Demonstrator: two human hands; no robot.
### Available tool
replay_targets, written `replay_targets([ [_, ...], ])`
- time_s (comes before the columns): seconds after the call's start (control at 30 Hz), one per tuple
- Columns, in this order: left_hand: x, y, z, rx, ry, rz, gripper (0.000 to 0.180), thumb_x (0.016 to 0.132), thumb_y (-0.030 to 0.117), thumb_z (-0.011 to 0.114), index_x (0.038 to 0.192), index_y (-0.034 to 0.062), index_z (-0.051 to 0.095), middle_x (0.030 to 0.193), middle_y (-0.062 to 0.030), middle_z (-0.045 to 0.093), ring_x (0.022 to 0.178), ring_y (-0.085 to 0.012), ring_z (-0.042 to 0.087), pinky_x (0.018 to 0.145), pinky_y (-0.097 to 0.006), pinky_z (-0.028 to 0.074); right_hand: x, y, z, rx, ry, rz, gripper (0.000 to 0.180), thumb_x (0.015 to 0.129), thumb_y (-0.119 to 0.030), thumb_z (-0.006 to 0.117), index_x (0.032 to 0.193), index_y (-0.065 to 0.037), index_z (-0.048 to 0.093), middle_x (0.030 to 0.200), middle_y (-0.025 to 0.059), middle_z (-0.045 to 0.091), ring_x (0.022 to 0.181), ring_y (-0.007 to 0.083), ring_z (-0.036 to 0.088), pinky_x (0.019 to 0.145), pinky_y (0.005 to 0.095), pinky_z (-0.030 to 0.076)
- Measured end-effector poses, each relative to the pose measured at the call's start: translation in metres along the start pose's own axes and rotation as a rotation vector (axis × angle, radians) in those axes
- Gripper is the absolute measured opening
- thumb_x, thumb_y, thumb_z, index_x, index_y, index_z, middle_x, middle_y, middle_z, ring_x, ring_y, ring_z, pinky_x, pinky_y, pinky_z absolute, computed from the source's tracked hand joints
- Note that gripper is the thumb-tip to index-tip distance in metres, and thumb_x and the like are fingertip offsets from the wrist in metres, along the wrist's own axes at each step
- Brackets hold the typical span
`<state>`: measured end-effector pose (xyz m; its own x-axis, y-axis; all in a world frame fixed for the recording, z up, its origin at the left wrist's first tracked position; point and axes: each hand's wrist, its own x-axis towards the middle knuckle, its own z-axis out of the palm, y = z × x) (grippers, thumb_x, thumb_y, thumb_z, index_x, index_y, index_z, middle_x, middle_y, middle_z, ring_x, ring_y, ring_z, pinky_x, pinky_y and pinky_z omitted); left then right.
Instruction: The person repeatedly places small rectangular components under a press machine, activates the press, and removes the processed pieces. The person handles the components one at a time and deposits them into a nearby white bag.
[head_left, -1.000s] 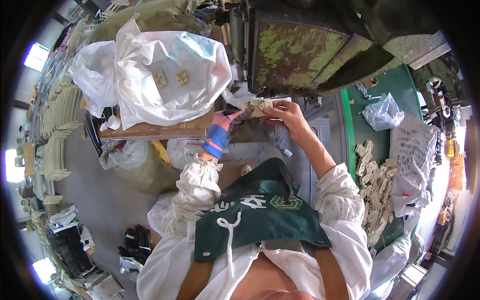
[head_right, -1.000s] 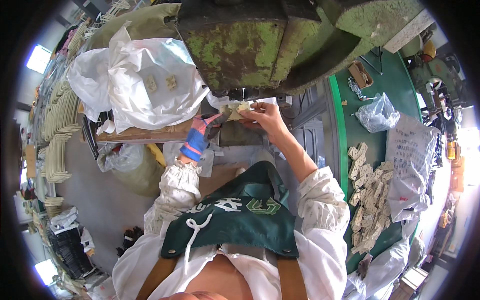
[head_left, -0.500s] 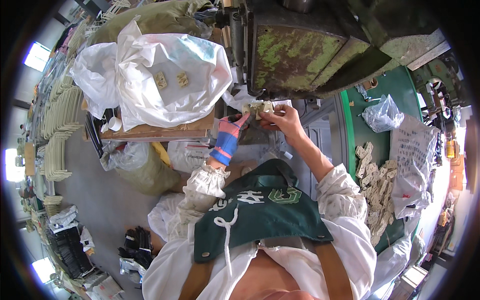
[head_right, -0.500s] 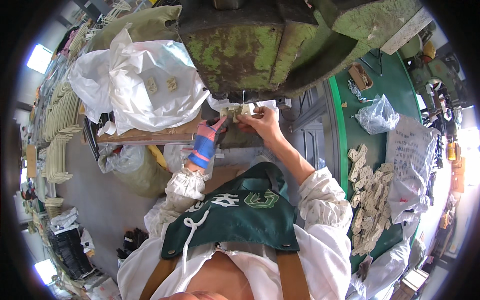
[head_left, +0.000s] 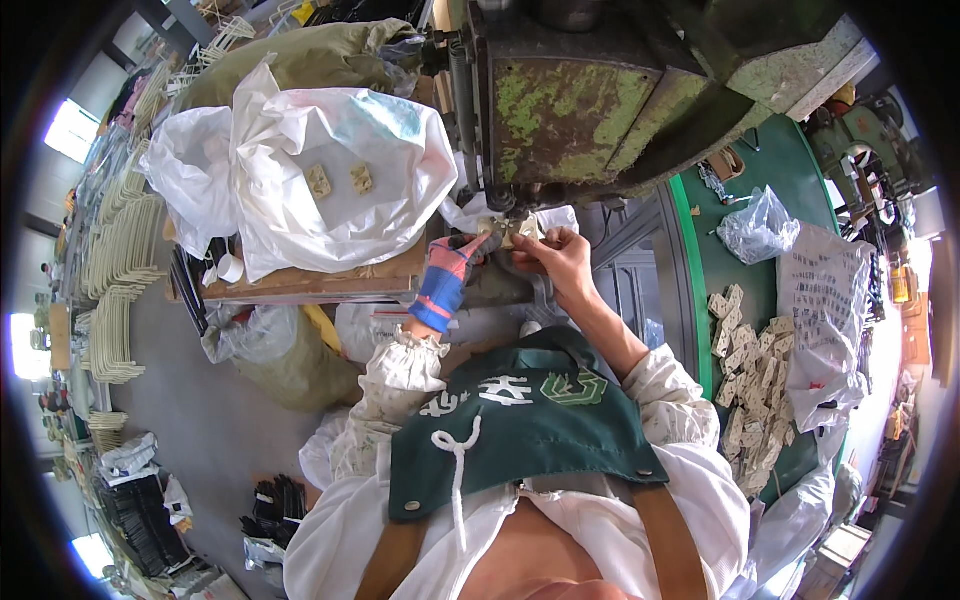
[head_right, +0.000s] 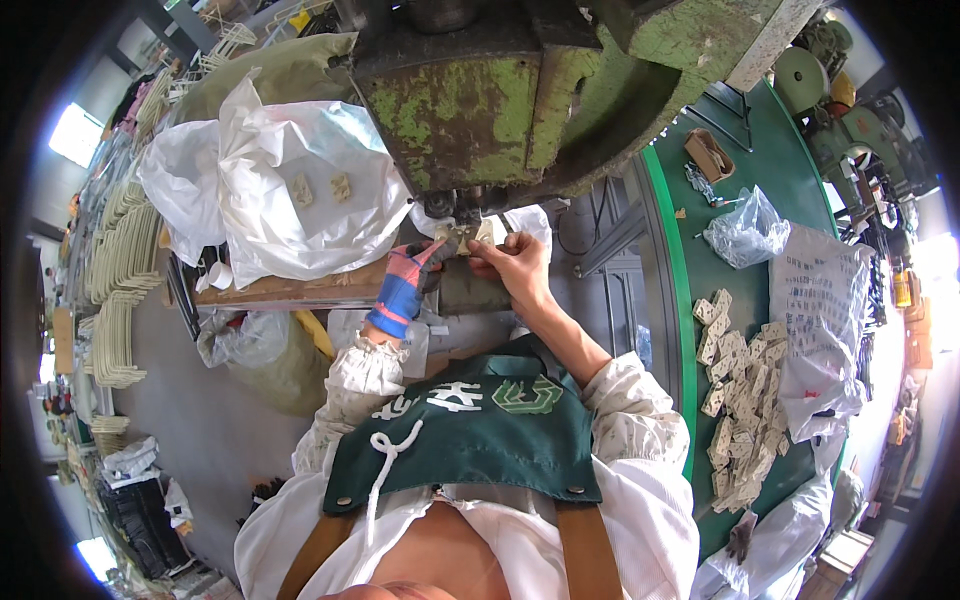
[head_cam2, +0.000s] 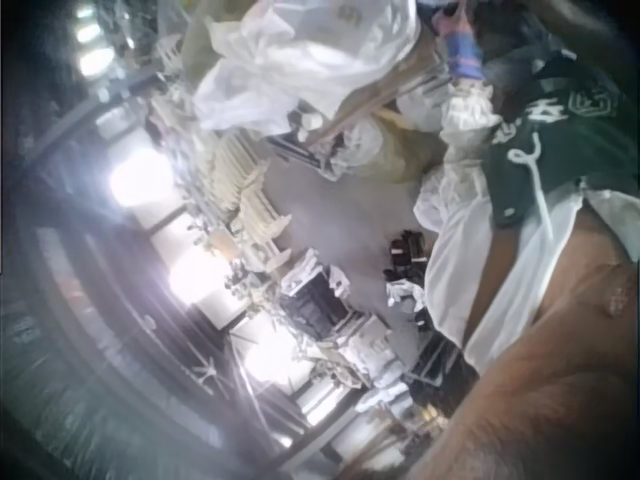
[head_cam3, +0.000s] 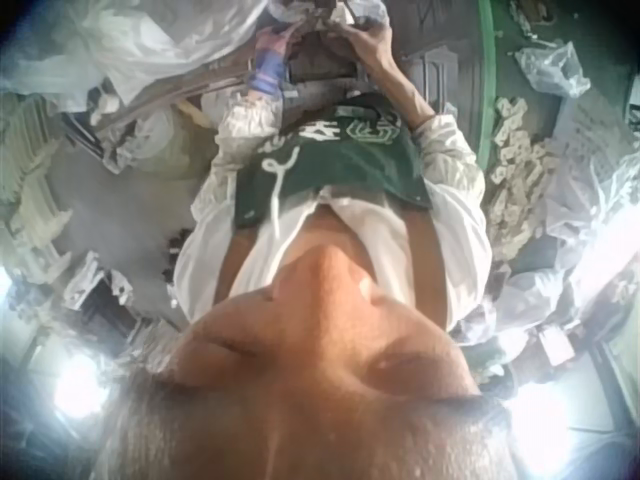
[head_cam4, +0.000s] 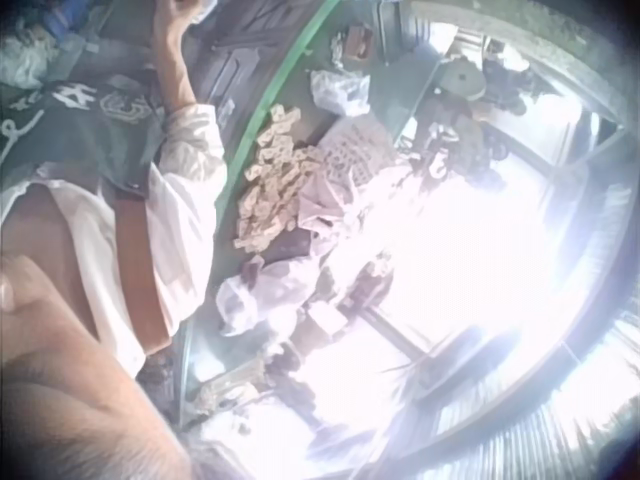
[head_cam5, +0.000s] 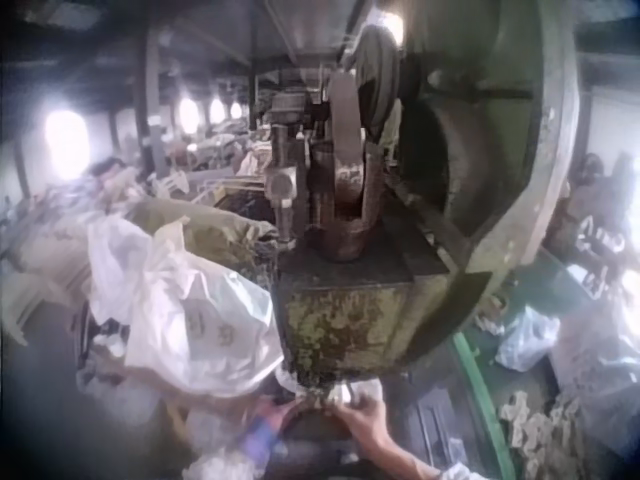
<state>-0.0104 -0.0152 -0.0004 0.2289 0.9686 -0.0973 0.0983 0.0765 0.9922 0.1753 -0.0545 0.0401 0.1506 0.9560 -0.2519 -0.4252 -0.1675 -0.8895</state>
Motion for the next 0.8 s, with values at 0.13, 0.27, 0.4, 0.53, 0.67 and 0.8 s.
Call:
replay_targets([
  [0.13,0.004,0.01,0.001,-0.037,-0.054,0.071,0.024,0.085,0.02,0.062,0.103,0.0048,0.067,0.083,-0.0012,0.064,0.071,-0.0084,0.058,0.062,-0.023,0.047,-0.002,-0.011,0.003,0.043,-0.003,-0.055,0.04,0.077,-0.004,0.073,0.066,-0.011,0.035,0.069,0.0088,0.061,0.064,0.018,0.067,0.053,0.027,0.056],
  [0.27,0.015,0.013,-0.002,0.061,-0.092,0.175,0.03,0.081,0.008,0.061,0.111,0.0055,0.064,0.093,-0.0042,0.064,0.073,-0.0105,0.06,0.065,-0.023,0.048,0.002,-0.025,0.002,-0.007,0.002,-0.029,0.04,0.077,-0.005,0.072,0.063,-0.011,0.035,0.068,0.0092,0.062,0.065,0.0178,0.067,0.053,0.0277,0.056],
  [0.4,0.016,-0.002,-0.007,0.261,-0.142,0.382,0.036,0.079,0.003,0.059,0.114,0.0085,0.063,0.094,-0.0063,0.064,0.074,-0.0122,0.062,0.066,-0.024,0.05,0.002,-0.031,0.001,-0.082,-0.019,0.045,0.031,0.077,-0.007,0.073,0.067,-0.01,0.044,0.072,0.0105,0.064,0.066,0.0181,0.067,0.058,0.0275,0.056],
  [0.53,0.031,-0.012,-0.005,0.092,-0.147,0.053,0.039,0.079,0.003,0.058,0.116,0.0116,0.062,0.089,-0.0082,0.065,0.072,-0.0141,0.064,0.067,-0.025,0.051,0.008,-0.03,-0.006,-0.115,-0.061,0.089,0.024,0.077,-0.01,0.072,0.07,-0.007,0.049,0.075,0.0113,0.065,0.067,0.0182,0.067,0.061,0.0267,0.057],
  [0.67,0.023,-0.022,-0.001,0.348,-0.069,0.433,0.024,0.084,0.021,0.064,0.099,0.0029,0.068,0.077,-0.0023,0.065,0.065,-0.0091,0.059,0.06,-0.022,0.047,0.012,-0.021,-0.01,-0.133,-0.03,0.197,0.019,0.078,-0.012,0.072,0.077,-0.001,0.057,0.075,0.0122,0.066,0.066,0.0181,0.067,0.06,0.0255,0.056],
  [0.8,0.012,0.007,0.008,-0.047,-0.067,-0.028,0.028,0.08,0.027,0.07,0.091,0.0012,0.069,0.071,-0.0022,0.063,0.063,-0.0077,0.056,0.058,-0.022,0.045,0.012,-0.018,-0.012,-0.181,-0.034,0.186,0.021,0.079,-0.014,0.072,0.08,0.0,0.057,0.075,0.0107,0.066,0.067,0.017,0.066,0.061,0.026,0.056],
])
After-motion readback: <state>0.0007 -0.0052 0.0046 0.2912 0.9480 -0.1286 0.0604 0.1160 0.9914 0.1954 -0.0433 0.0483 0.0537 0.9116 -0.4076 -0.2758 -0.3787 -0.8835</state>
